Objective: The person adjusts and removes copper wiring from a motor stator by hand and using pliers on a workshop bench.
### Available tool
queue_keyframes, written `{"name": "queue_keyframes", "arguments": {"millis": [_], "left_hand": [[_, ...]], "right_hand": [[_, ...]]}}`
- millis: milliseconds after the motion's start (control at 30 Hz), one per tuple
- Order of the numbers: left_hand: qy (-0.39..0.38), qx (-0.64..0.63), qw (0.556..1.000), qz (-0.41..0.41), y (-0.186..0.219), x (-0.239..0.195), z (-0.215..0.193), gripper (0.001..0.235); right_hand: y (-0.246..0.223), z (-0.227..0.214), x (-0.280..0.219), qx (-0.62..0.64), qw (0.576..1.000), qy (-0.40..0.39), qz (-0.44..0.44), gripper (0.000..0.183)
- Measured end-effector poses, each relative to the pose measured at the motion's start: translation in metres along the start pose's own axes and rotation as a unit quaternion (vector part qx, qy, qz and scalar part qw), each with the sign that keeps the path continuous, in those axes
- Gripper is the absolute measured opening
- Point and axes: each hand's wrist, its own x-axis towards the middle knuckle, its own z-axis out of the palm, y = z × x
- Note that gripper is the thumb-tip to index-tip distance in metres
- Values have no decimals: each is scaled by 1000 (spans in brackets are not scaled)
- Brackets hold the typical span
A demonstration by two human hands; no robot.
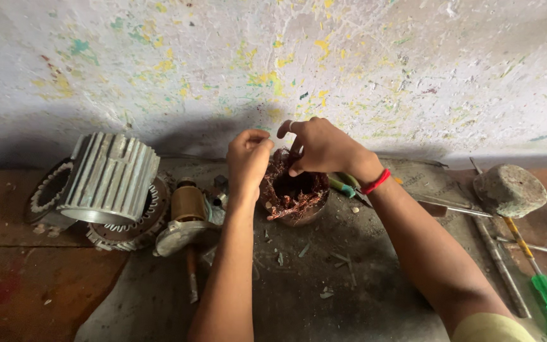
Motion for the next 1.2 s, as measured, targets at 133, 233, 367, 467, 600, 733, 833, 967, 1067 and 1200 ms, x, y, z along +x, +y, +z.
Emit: {"name": "queue_keyframes", "arguments": {"millis": [133, 233, 367, 467, 600, 733, 833, 967, 1067, 1200], "left_hand": [[2, 32, 999, -38, 6, -2, 1, 22], [-3, 38, 998, -49, 8, -4, 4, 22], [-5, 55, 998, -42, 7, -4, 7, 22], [-4, 31, 999, -26, 0, -1, 9, 22], [-5, 29, 999, -20, -13, 2, 10, 21], [18, 19, 1000, -16, -17, 4, 9, 19], [21, 21, 999, -36, -16, 3, 9, 18], [24, 53, 998, -36, -17, 3, 10, 17], [16, 21, 999, -21, -22, 6, 11, 17], [11, -7, 1000, -6, -31, 12, 10, 16]], "right_hand": [[15, -1, 2, -2, 1000, -5, -8, 37], [28, 0, 4, 70, 997, 1, 29, 23], [38, 3, 5, 99, 991, 16, 84, 17], [43, 1, 5, 136, 987, 14, 80, 17], [46, -2, 2, 120, 992, 16, 47, 23], [46, 0, 3, 113, 993, 16, 29, 27], [48, 6, 4, 72, 996, 41, 16, 22], [51, 13, 7, 68, 995, 72, 2, 19], [54, 17, 10, 66, 995, 74, 28, 20], [57, 19, 12, 75, 994, 73, 38, 19]]}}
